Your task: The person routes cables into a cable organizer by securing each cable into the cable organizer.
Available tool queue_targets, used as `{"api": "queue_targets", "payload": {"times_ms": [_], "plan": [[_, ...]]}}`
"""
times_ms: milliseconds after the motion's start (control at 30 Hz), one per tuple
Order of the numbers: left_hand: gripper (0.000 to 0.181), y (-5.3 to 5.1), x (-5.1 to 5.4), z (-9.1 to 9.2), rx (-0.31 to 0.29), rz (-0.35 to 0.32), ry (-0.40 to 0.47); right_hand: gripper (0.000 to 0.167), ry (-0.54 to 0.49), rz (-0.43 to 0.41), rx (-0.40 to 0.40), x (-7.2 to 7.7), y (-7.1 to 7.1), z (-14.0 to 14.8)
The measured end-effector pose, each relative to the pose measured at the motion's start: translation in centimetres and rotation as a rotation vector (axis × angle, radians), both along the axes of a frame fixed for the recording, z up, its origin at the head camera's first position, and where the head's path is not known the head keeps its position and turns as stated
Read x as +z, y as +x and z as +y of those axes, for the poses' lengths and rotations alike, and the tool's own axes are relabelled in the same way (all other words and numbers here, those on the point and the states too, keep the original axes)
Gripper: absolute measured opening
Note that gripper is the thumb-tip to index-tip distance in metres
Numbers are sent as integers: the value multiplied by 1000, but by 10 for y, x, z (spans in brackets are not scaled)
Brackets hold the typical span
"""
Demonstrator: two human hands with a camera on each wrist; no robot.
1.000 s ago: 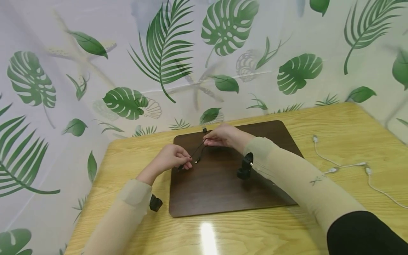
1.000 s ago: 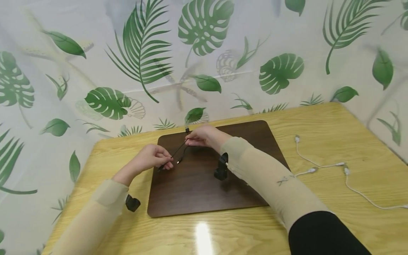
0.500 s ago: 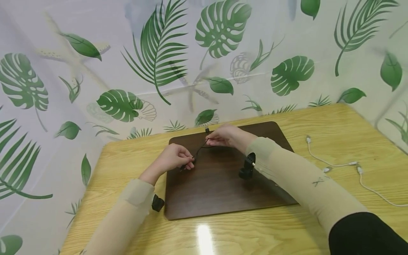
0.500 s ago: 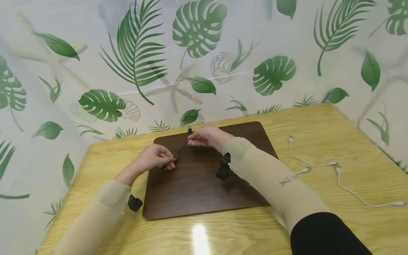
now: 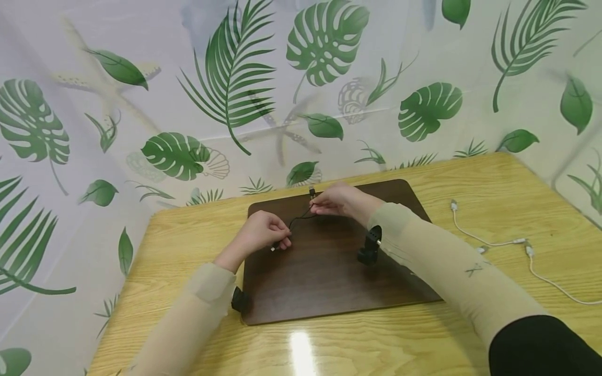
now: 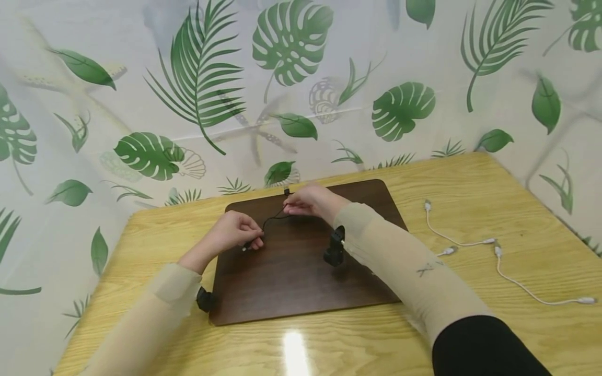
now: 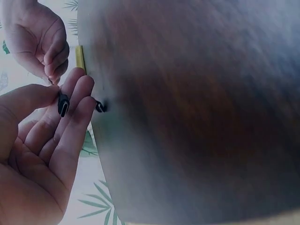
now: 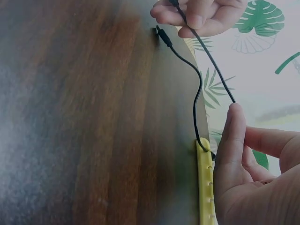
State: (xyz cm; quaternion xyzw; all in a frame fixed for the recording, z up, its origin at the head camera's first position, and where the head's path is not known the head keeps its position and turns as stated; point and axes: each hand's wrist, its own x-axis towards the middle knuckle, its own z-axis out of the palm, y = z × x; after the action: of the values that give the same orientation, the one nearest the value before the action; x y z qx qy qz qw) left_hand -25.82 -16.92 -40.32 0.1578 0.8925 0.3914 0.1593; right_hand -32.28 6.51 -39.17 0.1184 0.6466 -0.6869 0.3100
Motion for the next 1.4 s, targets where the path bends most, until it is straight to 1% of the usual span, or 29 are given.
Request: {"api": "queue_targets", "payload": {"times_ms": [200, 433, 567, 667, 800, 900, 1067, 1233, 1400], "plan": [[19, -2, -2, 8, 14, 22, -30, 14, 19, 8, -8, -3, 0, 5], [19, -2, -2, 16, 32, -18, -19, 18, 38, -2, -37, -7, -2, 10], [18, -2, -4, 20, 33, -25, -24, 14, 59, 3, -42, -11, -3, 12], [19, -3, -5, 23, 35, -34, -30, 16, 75, 12, -39, -13, -4, 13], [19, -4, -6, 26, 46, -65, -15, 14, 91, 20, -40, -13, -3, 14], [19, -5, -8, 28, 58, -100, 15, 10, 100, 23, -44, -13, -3, 15], [19, -6, -9, 30, 77, -165, 65, 11, 108, 21, -46, -14, -5, 15], [20, -5, -9, 31, 85, -187, 74, 10, 127, 21, -55, -16, -5, 14], [20, -4, -8, 32, 96, -203, 88, 13, 139, 28, -69, -17, -4, 14]]}}
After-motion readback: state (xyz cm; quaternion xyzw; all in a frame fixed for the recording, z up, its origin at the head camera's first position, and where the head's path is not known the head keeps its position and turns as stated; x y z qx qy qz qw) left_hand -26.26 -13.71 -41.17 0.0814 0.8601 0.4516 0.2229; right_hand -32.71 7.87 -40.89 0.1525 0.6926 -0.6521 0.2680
